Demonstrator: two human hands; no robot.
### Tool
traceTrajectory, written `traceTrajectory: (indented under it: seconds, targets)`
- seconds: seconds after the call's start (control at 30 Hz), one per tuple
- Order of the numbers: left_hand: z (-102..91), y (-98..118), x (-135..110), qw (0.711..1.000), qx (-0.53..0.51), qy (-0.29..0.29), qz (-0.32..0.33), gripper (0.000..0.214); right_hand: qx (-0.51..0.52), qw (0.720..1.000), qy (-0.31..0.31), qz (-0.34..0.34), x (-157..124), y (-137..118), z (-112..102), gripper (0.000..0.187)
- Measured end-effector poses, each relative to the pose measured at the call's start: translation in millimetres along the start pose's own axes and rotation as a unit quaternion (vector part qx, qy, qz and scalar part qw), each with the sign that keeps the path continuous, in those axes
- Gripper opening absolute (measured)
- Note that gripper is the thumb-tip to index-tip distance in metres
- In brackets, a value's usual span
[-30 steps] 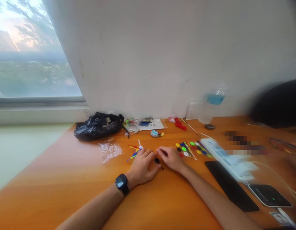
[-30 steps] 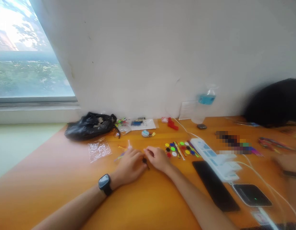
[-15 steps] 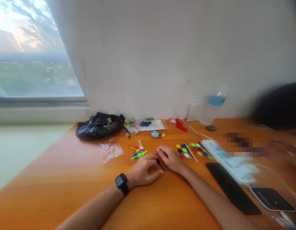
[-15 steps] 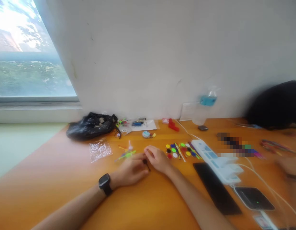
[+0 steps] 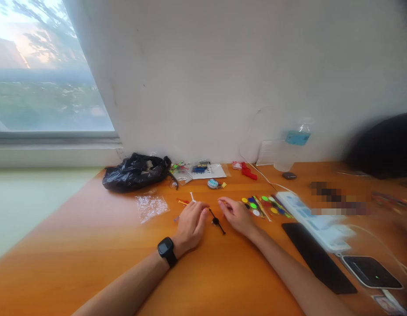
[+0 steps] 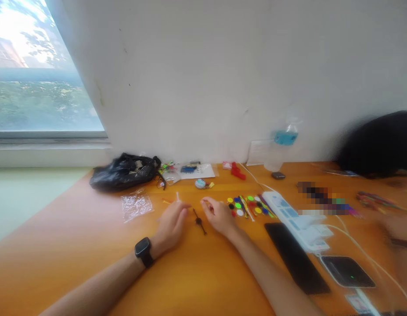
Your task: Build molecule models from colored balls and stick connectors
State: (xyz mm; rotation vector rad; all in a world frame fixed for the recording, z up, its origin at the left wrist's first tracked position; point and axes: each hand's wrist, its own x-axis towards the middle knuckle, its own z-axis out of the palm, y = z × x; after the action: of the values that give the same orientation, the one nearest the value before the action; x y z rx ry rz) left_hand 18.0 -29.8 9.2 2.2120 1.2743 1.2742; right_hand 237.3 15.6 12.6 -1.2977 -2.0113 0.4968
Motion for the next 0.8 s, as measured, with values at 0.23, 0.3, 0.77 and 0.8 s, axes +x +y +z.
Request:
traceTrajectory:
  seconds: [0.23,0.3,0.77,0.8]
  targets:
    - [-2.1,3.0,1.3,0.991,-0.007,-0.122,0.059,0.034,-0.005,0.999,-0.014,-0.034,-1.6,-4.6,-0.1,0.038]
    - [-3.1,4.2,1.5,0.984,-0.017,-0.152,0.088,0.042,0.008,0.999,-0.009,-0.039,-1.6,-6.2,-2.0,0.036]
    - [1.2,1.4,0.5,0.991,0.002,-0.099,0.089,0.057,0.041,0.998,0.039,-0.009,-0.4,-4.8,-5.3,0.054]
    - [1.1,1.3,0.7,0.991,0.002,-0.1,0.089,0.058,0.033,0.998,0.043,-0.013,-0.3,-4.5,-6.0,0.053]
